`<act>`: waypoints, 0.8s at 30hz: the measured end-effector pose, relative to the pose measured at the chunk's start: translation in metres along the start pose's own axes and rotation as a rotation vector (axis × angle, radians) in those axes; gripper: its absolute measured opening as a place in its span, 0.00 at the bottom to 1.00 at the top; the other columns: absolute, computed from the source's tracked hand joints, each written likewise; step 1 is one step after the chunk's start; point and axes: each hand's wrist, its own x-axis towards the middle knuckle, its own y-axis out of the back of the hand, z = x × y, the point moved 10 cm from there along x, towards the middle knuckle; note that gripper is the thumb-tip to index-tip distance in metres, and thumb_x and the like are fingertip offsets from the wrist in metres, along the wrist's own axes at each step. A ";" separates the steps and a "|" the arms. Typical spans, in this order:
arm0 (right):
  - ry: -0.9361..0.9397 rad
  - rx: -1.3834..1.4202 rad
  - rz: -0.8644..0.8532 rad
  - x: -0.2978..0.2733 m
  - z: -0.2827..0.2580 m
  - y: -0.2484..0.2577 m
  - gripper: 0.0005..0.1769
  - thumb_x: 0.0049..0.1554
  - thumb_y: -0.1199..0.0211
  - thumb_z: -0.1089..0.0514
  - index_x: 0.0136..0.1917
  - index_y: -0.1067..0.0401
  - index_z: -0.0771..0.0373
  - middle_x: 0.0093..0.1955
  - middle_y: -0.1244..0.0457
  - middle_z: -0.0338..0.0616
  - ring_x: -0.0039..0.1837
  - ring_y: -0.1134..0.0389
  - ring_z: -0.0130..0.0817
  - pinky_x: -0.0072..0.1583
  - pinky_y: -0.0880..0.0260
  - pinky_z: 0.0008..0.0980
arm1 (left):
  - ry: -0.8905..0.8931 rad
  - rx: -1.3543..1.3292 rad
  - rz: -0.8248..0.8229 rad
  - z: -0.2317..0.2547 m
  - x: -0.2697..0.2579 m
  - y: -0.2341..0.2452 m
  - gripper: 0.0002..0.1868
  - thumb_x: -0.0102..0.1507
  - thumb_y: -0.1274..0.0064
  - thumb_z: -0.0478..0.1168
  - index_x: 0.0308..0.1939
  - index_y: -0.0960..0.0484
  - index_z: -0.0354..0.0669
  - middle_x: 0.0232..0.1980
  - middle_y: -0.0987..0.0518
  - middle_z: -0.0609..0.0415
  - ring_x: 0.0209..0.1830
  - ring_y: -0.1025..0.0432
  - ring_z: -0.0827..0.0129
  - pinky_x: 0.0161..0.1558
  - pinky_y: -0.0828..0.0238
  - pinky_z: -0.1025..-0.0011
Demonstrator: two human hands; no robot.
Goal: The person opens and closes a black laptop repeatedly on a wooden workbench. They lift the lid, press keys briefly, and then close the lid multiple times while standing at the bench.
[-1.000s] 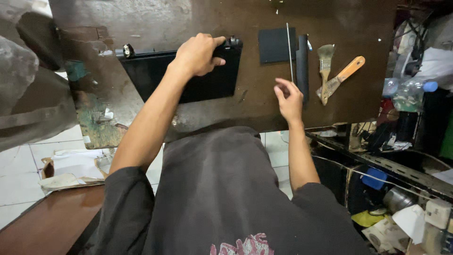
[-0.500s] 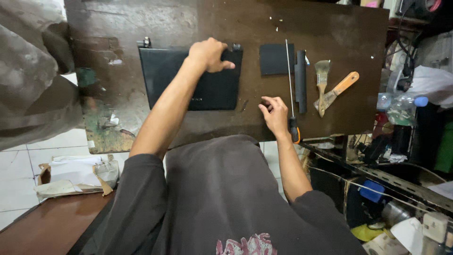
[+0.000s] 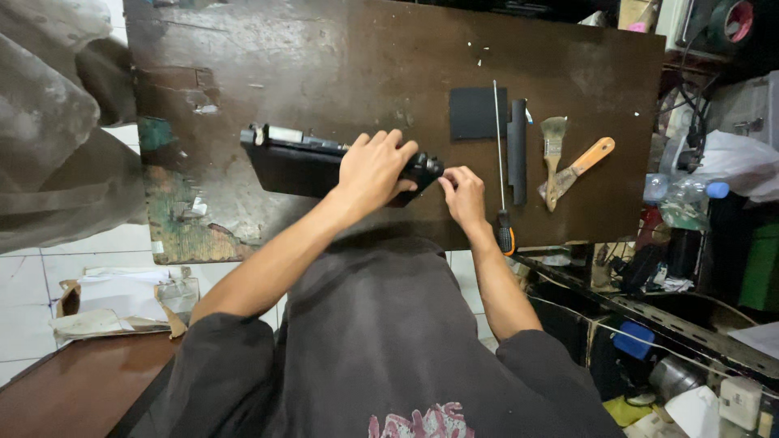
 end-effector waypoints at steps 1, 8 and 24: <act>0.001 -0.001 0.002 0.000 -0.005 0.005 0.05 0.53 0.32 0.63 0.45 0.25 0.61 0.39 0.35 0.47 0.42 0.31 0.46 0.44 0.30 0.41 | -0.001 0.001 0.002 0.005 -0.008 0.005 0.29 0.53 0.38 0.59 0.52 0.26 0.51 0.45 0.27 0.54 0.48 0.28 0.58 0.49 0.33 0.62; -0.103 0.612 -0.036 -0.001 -0.081 0.076 0.06 0.55 0.34 0.65 0.48 0.27 0.62 0.41 0.32 0.43 0.43 0.31 0.26 0.44 0.29 0.27 | -0.037 0.009 0.067 0.036 -0.058 0.013 0.24 0.54 0.37 0.49 0.49 0.29 0.49 0.44 0.32 0.55 0.48 0.33 0.60 0.49 0.38 0.64; 0.233 0.687 -0.404 -0.031 -0.188 0.106 0.05 0.47 0.30 0.68 0.37 0.23 0.61 0.37 0.29 0.45 0.38 0.28 0.38 0.44 0.30 0.34 | -0.150 0.075 -0.121 0.066 -0.098 -0.035 0.42 0.48 0.32 0.49 0.63 0.34 0.44 0.49 0.33 0.51 0.47 0.33 0.60 0.46 0.40 0.64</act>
